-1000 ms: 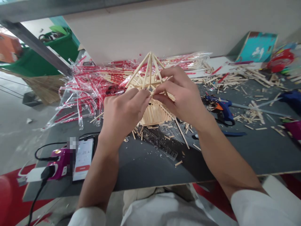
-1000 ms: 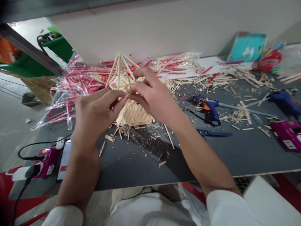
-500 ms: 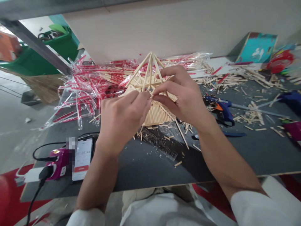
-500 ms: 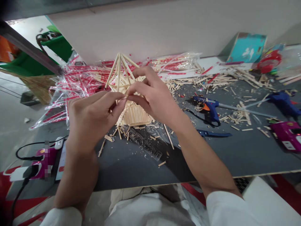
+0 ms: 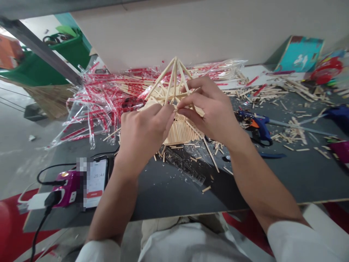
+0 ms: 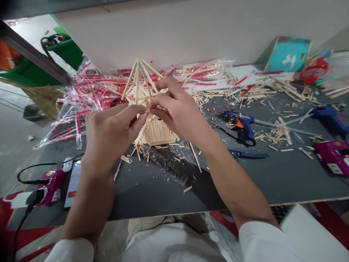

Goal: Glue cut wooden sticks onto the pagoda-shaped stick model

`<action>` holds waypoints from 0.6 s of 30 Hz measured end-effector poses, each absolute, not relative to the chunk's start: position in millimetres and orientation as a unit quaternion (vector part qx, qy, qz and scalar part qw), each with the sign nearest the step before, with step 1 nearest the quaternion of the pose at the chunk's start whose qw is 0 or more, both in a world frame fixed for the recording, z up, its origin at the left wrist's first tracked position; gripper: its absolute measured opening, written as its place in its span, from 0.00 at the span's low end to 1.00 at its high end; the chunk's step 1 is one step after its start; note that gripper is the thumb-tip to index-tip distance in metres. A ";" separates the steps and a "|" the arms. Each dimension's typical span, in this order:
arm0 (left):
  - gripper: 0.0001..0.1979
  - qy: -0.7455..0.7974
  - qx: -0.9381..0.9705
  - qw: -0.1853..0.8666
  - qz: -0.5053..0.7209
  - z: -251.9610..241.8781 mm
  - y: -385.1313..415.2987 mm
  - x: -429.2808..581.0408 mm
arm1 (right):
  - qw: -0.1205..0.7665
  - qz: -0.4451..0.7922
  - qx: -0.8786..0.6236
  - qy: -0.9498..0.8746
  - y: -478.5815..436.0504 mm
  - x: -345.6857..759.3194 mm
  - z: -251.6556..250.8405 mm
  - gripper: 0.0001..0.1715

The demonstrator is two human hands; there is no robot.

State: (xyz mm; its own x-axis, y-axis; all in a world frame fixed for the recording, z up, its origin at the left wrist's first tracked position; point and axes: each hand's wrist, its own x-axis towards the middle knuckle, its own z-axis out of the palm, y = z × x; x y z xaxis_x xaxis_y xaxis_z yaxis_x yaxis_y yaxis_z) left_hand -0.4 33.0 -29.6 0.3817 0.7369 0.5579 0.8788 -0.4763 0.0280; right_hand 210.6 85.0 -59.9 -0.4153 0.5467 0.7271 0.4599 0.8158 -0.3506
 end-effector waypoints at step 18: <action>0.10 -0.495 -0.827 0.128 -0.236 -23.4 32.0 -9.3 | 0.432 0.043 -0.326 -0.840 78.6 207.6 -53.2 0.06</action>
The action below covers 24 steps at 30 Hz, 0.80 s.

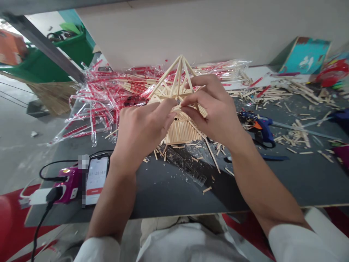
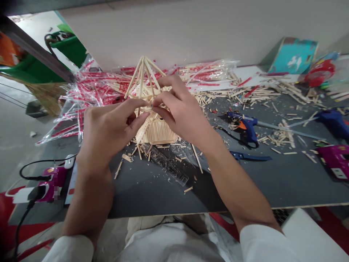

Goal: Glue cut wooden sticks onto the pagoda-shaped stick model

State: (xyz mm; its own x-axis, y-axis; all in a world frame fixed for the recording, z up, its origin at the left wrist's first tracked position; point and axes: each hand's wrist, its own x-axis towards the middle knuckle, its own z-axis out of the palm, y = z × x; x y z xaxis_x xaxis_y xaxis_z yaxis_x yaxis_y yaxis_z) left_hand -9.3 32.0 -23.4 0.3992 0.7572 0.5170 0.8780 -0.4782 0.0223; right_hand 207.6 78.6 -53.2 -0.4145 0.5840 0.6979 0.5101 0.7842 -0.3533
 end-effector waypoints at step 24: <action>0.12 -0.477 -0.833 0.119 -0.255 -22.3 31.5 -9.1 | 0.447 0.051 -0.297 -0.842 80.0 207.7 -56.1 0.05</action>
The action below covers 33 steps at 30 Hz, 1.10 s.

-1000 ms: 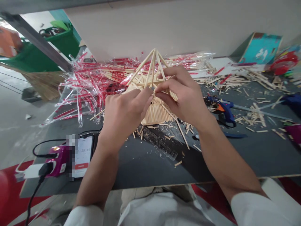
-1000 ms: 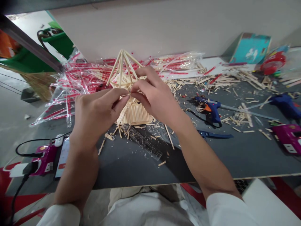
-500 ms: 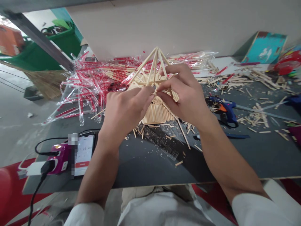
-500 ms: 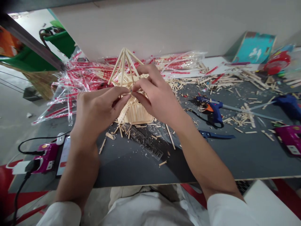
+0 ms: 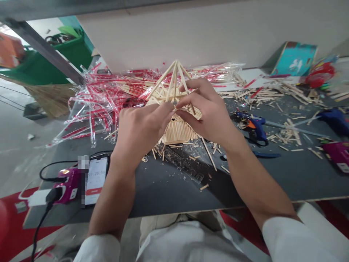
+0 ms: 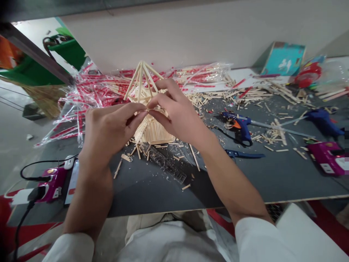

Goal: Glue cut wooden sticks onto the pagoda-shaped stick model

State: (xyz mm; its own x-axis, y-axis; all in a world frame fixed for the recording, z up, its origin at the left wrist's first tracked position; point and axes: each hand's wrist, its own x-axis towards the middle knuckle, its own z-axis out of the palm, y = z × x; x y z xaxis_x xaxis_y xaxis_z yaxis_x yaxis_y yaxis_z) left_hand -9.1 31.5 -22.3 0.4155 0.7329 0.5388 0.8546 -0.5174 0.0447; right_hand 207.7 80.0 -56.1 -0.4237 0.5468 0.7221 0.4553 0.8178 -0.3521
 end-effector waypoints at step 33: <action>0.08 -0.497 -0.813 0.109 -0.282 -28.7 36.5 -3.0 | 0.450 0.060 -0.315 -0.833 81.0 206.1 -57.9 0.05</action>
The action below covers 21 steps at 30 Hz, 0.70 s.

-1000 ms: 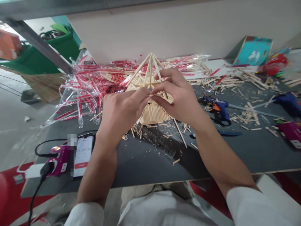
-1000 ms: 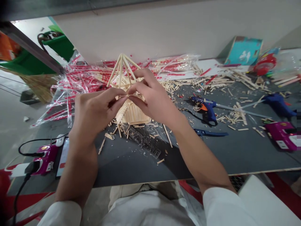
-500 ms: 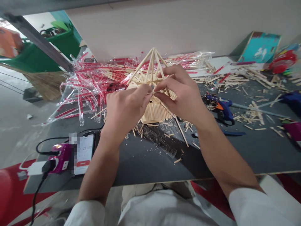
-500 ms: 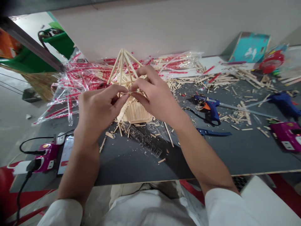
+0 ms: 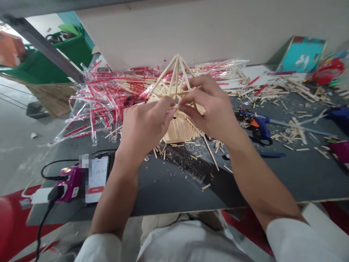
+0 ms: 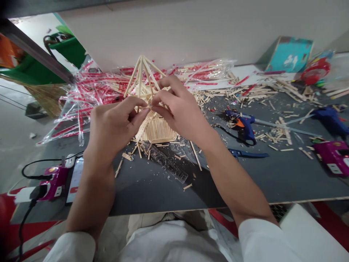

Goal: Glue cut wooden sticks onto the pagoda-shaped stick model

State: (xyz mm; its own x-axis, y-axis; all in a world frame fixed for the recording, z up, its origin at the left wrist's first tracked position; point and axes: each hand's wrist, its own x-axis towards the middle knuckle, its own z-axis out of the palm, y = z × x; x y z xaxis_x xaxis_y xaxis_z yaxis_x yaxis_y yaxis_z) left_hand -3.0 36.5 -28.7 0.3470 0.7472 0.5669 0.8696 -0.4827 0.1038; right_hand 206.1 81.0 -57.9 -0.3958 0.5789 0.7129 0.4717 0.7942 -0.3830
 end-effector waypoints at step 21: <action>0.08 -0.485 -0.827 0.082 -0.273 -26.6 38.7 -9.6 | 0.466 0.032 -0.282 -0.838 84.8 207.1 -57.3 0.03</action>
